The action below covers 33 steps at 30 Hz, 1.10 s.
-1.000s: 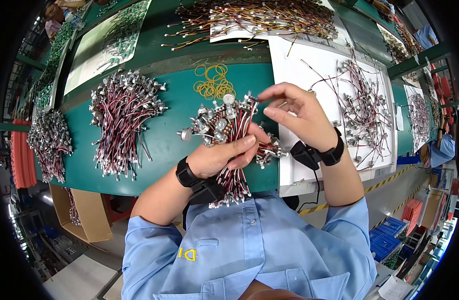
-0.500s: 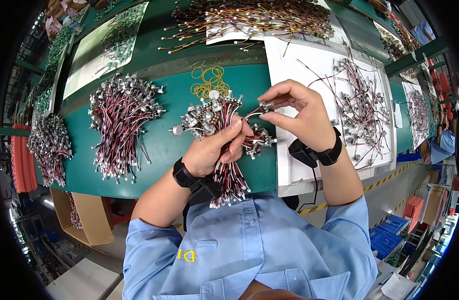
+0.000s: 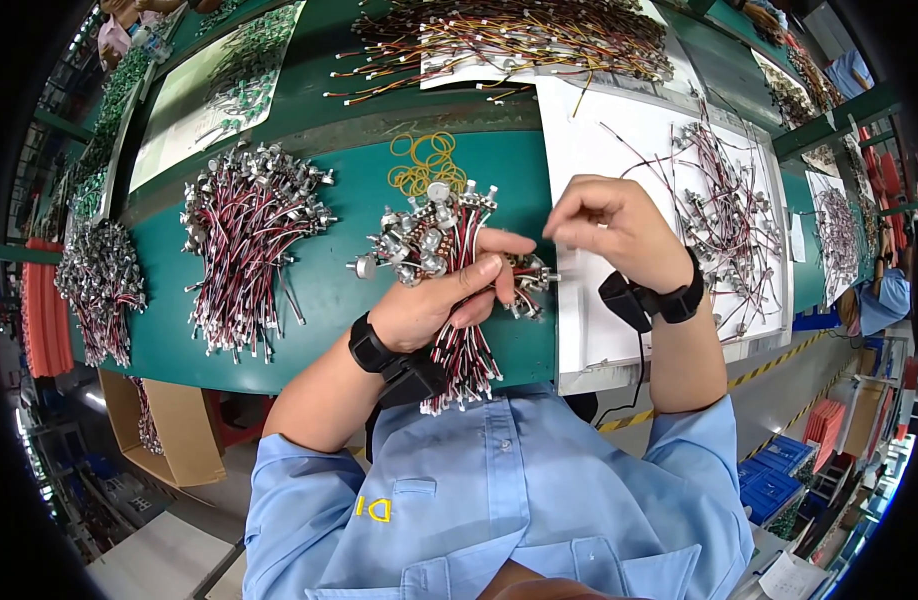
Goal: The person gathers a bundle of wire harnesses and components, then picks up individual harnesses from a tray and adds them to the bundle one by one. After adding several harnesses to the bundle, they set it down on the green work surface.
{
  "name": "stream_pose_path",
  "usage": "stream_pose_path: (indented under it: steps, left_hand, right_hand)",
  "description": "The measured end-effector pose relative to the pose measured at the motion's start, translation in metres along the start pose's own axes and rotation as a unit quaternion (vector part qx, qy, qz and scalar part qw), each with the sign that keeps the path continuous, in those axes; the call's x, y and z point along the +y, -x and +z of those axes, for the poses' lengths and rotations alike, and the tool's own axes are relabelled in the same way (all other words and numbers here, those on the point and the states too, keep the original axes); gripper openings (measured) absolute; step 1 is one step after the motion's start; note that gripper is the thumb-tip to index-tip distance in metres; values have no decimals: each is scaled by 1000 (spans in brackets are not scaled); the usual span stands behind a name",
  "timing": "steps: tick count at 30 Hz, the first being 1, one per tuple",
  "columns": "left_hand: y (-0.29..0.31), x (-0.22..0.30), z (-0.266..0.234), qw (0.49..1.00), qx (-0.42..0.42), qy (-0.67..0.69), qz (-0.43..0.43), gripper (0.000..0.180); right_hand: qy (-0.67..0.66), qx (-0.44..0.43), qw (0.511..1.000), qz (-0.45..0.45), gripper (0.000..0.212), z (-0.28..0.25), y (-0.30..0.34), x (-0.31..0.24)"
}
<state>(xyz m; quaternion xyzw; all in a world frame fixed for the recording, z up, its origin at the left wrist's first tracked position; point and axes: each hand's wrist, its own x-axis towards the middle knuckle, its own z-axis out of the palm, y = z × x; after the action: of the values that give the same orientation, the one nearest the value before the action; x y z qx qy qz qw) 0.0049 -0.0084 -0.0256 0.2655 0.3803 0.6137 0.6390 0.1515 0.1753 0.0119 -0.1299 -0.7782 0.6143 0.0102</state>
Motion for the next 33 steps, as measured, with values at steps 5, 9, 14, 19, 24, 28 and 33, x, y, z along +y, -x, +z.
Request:
stream_pose_path:
  steps: [5,9,14,19,24,28,33]
  left_hand:
    - [-1,-9,-9,992,-118,5,-44,31]
    - [0,-10,-8,997,-59,17,-41,30]
    - [-3,-10,-5,998,2,57,-19,27]
    - [-2,-9,-7,997,10,75,-11,28]
    - [-2,-9,-6,997,16,75,1,25]
    - [-2,-5,0,997,53,43,21,19]
    - [-1,-6,-5,995,100,7,21,16]
  right_hand:
    - [-121,110,984,-65,13,34,-15,11]
    - [-175,90,979,-57,15,32,-9,8]
    - [-199,76,976,-53,14,22,-9,9]
    - [-244,59,968,-9,13,21,-9,9]
    - [-244,62,968,-21,13,21,-7,3]
    - [-191,49,978,-66,13,25,-5,6]
    - [-152,-14,988,-33,12,26,-1,-4]
